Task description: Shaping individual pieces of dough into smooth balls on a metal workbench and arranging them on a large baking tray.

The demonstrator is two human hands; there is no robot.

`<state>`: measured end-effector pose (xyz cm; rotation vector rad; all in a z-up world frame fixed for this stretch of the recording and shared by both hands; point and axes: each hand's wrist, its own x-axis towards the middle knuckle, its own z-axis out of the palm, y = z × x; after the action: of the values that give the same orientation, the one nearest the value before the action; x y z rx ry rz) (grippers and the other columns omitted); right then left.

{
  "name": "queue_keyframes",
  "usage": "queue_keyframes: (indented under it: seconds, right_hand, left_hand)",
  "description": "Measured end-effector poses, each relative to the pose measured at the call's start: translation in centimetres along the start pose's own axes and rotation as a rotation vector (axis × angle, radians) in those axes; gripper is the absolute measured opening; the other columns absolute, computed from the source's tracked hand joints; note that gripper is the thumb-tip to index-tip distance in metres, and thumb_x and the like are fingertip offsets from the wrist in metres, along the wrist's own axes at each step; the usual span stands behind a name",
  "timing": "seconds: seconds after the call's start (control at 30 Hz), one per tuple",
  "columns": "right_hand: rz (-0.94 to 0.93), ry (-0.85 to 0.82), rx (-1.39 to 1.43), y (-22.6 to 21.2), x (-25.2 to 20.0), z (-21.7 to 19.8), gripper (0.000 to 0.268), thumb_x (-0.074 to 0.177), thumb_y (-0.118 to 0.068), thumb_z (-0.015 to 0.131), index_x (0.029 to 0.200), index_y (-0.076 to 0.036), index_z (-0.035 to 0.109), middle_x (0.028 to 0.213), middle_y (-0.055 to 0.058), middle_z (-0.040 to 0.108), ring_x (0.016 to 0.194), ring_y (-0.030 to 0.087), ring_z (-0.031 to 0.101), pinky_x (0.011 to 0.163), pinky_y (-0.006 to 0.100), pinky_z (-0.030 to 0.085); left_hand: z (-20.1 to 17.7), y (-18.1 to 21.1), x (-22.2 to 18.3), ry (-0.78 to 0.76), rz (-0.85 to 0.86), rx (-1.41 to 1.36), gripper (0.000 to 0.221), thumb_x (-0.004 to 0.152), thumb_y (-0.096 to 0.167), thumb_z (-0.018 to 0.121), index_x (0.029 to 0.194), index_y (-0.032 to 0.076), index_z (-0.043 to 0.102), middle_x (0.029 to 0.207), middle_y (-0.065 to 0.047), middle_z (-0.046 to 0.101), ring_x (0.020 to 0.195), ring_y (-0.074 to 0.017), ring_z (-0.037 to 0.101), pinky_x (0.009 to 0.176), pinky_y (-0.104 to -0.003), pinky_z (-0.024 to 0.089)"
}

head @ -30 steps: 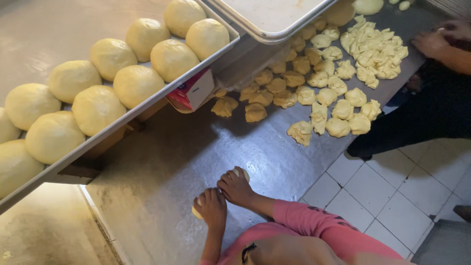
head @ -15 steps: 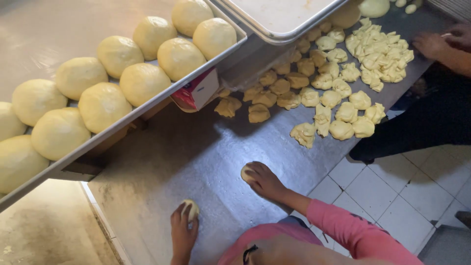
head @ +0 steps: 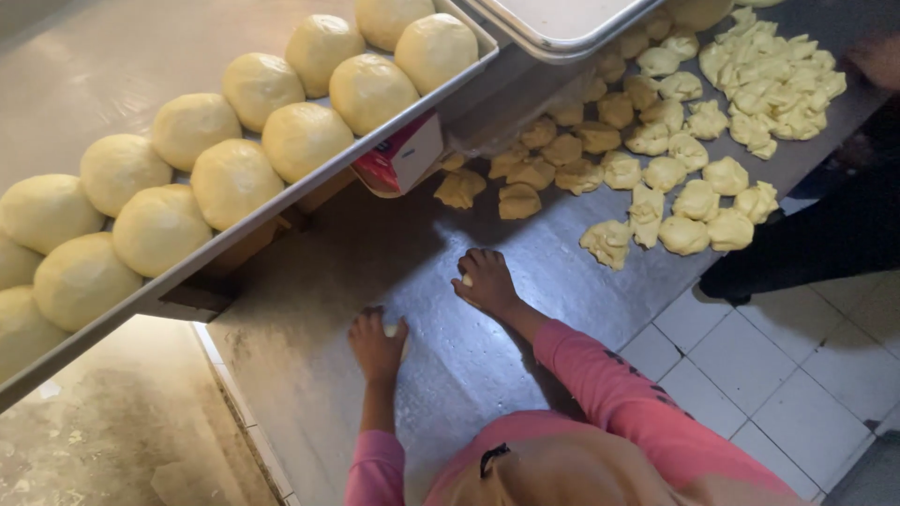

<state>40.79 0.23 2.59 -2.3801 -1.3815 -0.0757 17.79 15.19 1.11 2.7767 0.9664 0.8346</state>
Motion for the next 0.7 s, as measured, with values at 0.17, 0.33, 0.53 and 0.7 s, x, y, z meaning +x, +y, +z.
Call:
queue_keyframes:
  seconds: [0.17, 0.33, 0.53, 0.7]
  right_hand:
    - [-0.319, 0.334, -0.020, -0.6, -3.7, -9.0, 0.015, 0.078, -0.011, 0.077, 0.083, -0.014, 0.062, 0.098, 0.003, 0.067, 0.103, 0.025, 0.066, 0.094, 0.042, 0.047]
    - [-0.174, 0.058, 0.324, -2.0, -10.6, -5.3, 0.031, 0.087, -0.019, 0.062, 0.116, -0.009, 0.059, 0.141, 0.015, 0.053, 0.135, 0.043, 0.043, 0.114, 0.057, 0.031]
    - [-0.271, 0.186, 0.119, -7.4, -5.9, -4.1, 0.016, 0.087, -0.020, 0.066, 0.099, -0.012, 0.060, 0.113, 0.008, 0.056, 0.110, 0.034, 0.052, 0.109, 0.063, 0.029]
    - [-0.211, 0.216, -0.039, -4.2, -0.8, -2.5, 0.025, 0.094, -0.036, 0.063, 0.104, -0.012, 0.062, 0.112, 0.008, 0.060, 0.099, 0.030, 0.055, 0.095, 0.050, 0.039]
  left_hand:
    - [-3.5, -3.9, -7.0, -0.095, -0.020, -0.152, 0.053, 0.087, 0.033, 0.073, 0.134, 0.009, 0.064, 0.129, -0.012, 0.064, 0.118, -0.0325, 0.059, 0.105, -0.043, 0.044]
    - [-4.7, 3.0, -12.0, -0.110, 0.106, -0.337, 0.054, 0.076, 0.021, 0.076, 0.126, 0.010, 0.062, 0.142, -0.015, 0.057, 0.132, -0.0389, 0.052, 0.115, -0.051, 0.038]
    - [-1.5, 9.0, -6.3, -0.106, 0.022, -0.059, 0.043, 0.087, 0.032, 0.067, 0.125, 0.012, 0.066, 0.118, -0.008, 0.064, 0.111, -0.0300, 0.057, 0.113, -0.057, 0.033]
    - [0.6, 4.3, -1.8, -0.003, 0.161, 0.102, 0.048, 0.087, 0.042, 0.069, 0.126, 0.014, 0.065, 0.122, -0.008, 0.064, 0.102, -0.0279, 0.059, 0.092, -0.044, 0.044]
